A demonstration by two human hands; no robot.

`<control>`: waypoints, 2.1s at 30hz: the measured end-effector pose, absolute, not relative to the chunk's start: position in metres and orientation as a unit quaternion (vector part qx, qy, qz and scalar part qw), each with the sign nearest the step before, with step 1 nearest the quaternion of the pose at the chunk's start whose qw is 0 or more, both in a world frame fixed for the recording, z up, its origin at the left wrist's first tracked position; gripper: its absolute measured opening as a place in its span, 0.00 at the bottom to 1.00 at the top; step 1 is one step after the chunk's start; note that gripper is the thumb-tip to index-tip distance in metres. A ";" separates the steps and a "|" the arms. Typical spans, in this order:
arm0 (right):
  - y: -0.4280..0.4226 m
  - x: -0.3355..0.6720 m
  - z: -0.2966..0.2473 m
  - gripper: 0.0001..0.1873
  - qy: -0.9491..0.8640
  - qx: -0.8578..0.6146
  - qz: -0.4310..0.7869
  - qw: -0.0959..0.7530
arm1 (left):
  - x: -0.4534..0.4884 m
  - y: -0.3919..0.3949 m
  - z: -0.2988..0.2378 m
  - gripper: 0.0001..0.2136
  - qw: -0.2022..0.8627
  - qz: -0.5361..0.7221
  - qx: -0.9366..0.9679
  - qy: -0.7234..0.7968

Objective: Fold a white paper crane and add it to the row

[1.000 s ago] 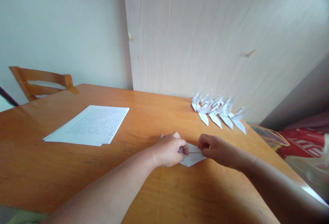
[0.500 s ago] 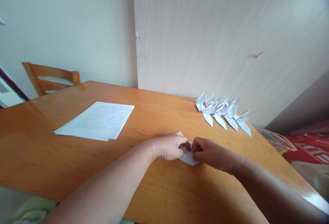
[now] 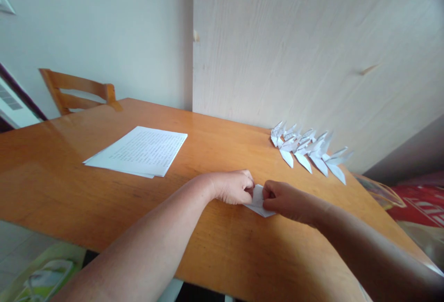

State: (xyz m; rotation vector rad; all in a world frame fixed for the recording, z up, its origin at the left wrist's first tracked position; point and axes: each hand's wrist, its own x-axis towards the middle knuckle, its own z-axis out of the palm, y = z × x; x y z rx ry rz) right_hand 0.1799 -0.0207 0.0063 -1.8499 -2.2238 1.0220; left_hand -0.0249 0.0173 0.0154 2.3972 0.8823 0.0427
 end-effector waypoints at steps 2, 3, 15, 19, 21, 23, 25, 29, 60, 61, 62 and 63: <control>-0.021 0.178 0.007 0.02 -0.722 -0.607 0.331 0.030 | -0.024 0.017 0.014 0.07 0.293 0.021 0.903 0.314; -0.021 0.177 0.008 0.02 -0.721 -0.609 0.329 0.027 | -0.024 0.017 0.013 0.08 0.293 0.024 0.905 0.307; -0.019 0.173 0.009 0.03 -0.717 -0.614 0.330 0.005 | -0.021 0.012 0.011 0.13 0.281 0.018 0.892 0.355; -0.020 0.170 0.011 0.05 -0.708 -0.624 0.331 0.003 | -0.021 0.013 0.010 0.13 0.288 0.025 0.884 0.367; -0.020 0.169 0.011 0.06 -0.701 -0.629 0.337 0.008 | -0.021 0.014 0.010 0.14 0.292 0.023 0.880 0.374; -0.020 0.169 0.011 0.06 -0.694 -0.631 0.346 0.008 | -0.022 0.015 0.011 0.14 0.292 0.022 0.881 0.372; -0.020 0.169 0.010 0.07 -0.691 -0.631 0.352 0.008 | -0.023 0.015 0.012 0.12 0.288 0.022 0.887 0.359; -0.020 0.169 0.010 0.07 -0.694 -0.628 0.352 0.013 | -0.023 0.015 0.016 0.06 0.279 0.020 0.899 0.337; -0.021 0.150 0.016 0.09 -0.684 -0.655 0.321 -0.012 | -0.026 0.027 0.012 0.07 0.313 0.014 0.901 0.301; -0.021 0.149 0.015 0.09 -0.685 -0.654 0.321 -0.012 | -0.026 0.027 0.012 0.08 0.315 0.013 0.900 0.300; -0.021 0.149 0.015 0.09 -0.684 -0.655 0.321 -0.013 | -0.027 0.028 0.011 0.08 0.317 0.011 0.900 0.299; -0.020 0.149 0.014 0.10 -0.681 -0.659 0.318 -0.014 | -0.027 0.029 0.011 0.08 0.319 0.010 0.899 0.298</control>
